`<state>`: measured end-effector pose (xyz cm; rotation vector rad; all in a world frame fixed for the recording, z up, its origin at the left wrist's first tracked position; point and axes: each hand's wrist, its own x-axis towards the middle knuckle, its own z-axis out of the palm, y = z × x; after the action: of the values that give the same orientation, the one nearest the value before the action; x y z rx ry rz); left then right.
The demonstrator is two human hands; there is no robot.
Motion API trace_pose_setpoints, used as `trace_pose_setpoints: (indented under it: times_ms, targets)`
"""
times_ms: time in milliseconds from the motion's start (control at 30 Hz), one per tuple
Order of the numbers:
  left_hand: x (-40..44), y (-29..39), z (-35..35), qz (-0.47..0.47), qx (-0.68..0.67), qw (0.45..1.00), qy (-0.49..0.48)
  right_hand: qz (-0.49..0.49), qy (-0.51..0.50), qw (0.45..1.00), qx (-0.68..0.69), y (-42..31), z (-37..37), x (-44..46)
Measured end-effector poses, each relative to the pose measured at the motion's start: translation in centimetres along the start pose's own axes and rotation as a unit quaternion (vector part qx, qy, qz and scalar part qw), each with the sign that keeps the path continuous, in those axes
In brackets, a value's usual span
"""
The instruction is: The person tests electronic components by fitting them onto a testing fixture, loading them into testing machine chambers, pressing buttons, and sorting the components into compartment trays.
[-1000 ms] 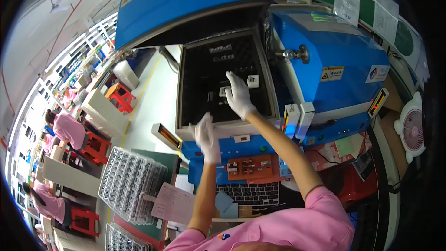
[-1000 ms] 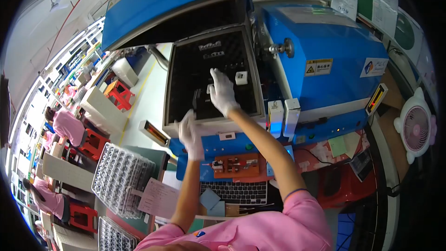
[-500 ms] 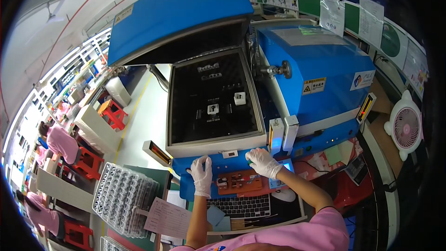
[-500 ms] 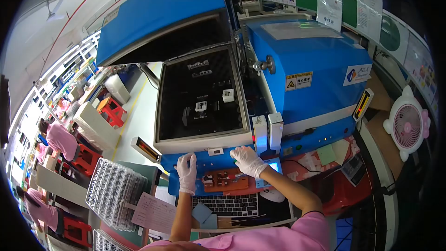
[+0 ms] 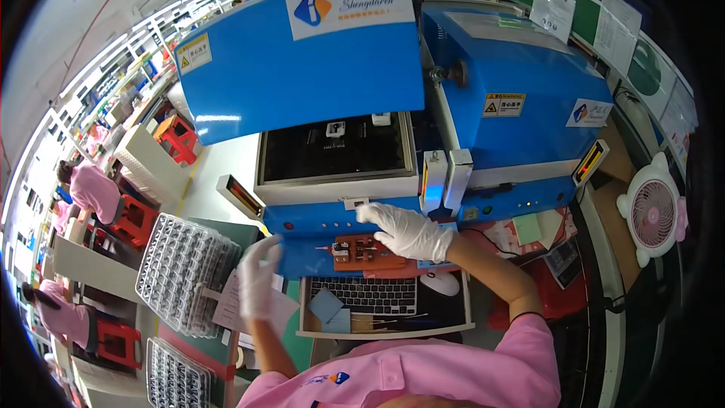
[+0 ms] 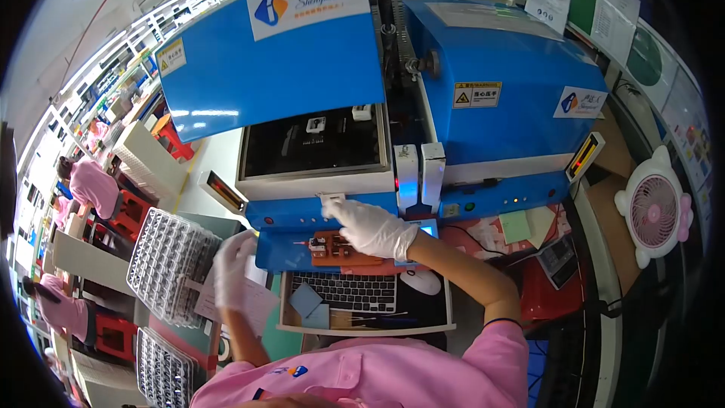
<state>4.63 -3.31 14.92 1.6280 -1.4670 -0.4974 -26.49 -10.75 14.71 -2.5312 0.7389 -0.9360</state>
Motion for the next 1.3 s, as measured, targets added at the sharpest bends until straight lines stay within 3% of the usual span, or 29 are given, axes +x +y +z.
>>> trace_pose_setpoints:
  times_ms: [67, 133, 167, 233, 300, 533, 600, 633, 667, 700, 733, 800, 867, 933, 1033, 1100, 1167, 1200, 1267, 1300]
  targets:
    - [-3.6, 0.6, -5.8, 0.005, 0.076, 0.991, 0.111, 0.024, -0.062, 0.991, 0.117, -5.5, -4.2, 2.5]
    - [-8.1, -6.9, -13.3, -0.093, -0.074, 0.975, 0.188, 0.082, -0.214, 0.971, 0.06, -13.6, -9.8, 5.8]
    - [-10.3, -9.5, -16.8, -0.14, -0.146, 0.957, 0.206, 0.033, -0.244, 0.968, 0.049, -15.6, -10.6, 6.4]
    - [-15.4, -9.1, -20.1, -0.19, 0.054, 0.953, 0.231, -0.097, -0.273, 0.956, 0.05, -18.5, -10.2, 6.2]
    - [-19.5, -8.0, -22.3, -0.228, 0.223, 0.914, 0.252, -0.203, -0.31, 0.926, 0.072, -21.0, -8.4, 5.3]
    - [-26.6, -7.6, -25.4, -0.328, 0.416, 0.792, 0.302, -0.332, -0.433, 0.828, 0.132, -27.2, -5.1, 0.0]
    - [-27.5, -9.8, -24.7, -0.347, 0.36, 0.809, 0.31, -0.34, -0.455, 0.811, 0.138, -28.2, -4.9, -1.5]
    - [-28.3, -11.8, -24.0, -0.319, 0.242, 0.855, 0.329, -0.343, -0.461, 0.806, 0.142, -28.6, -4.9, -2.0]
    - [-28.4, -13.7, -23.7, -0.38, 0.193, 0.853, 0.3, -0.344, -0.465, 0.803, 0.146, -28.9, -4.9, -2.3]
    - [-28.3, -13.8, -22.2, -0.382, 0.186, 0.854, 0.301, -0.342, -0.467, 0.801, 0.151, -29.0, -4.9, -2.5]
    - [-28.2, -13.8, -20.7, -0.337, 0.347, 0.814, 0.322, -0.338, -0.463, 0.804, 0.155, -29.3, -5.0, -2.5]
    - [-29.4, -13.7, -19.8, -0.302, 0.499, 0.737, 0.342, -0.325, -0.43, 0.834, 0.119, -29.9, -5.3, -1.9]
    - [-30.2, -14.7, -21.1, -0.263, 0.345, 0.811, 0.393, -0.276, -0.331, 0.902, -0.036, -30.5, -5.8, -0.6]
    - [-31.2, -15.6, -21.9, -0.27, 0.329, 0.802, 0.419, -0.108, -0.365, 0.924, 0.016, -25.9, -4.8, 0.2]
    - [-31.3, -15.9, -22.8, -0.256, 0.309, 0.803, 0.441, 0.067, -0.303, 0.945, 0.105, -17.4, 0.9, 0.6]
    - [-30.1, -15.6, -22.5, -0.224, 0.332, 0.796, 0.454, 0.099, -0.243, 0.961, 0.089, -10.6, 4.8, 0.9]
    - [-29.1, -15.2, -22.5, -0.205, 0.344, 0.797, 0.453, -0.068, -0.093, 0.988, -0.104, -0.3, 9.6, -0.6]
    - [-28.5, -14.7, -22.6, -0.263, 0.358, 0.8, 0.404, -0.062, -0.092, 0.988, -0.105, 2.0, 10.8, -1.6]
    - [-27.0, -13.3, -22.7, -0.37, 0.38, 0.792, 0.303, 0.037, -0.196, 0.969, -0.148, 4.9, 12.0, -2.9]
    - [-26.4, -12.7, -22.8, -0.365, 0.38, 0.795, 0.3, 0.042, -0.193, 0.969, -0.15, 5.3, 12.3, -3.3]
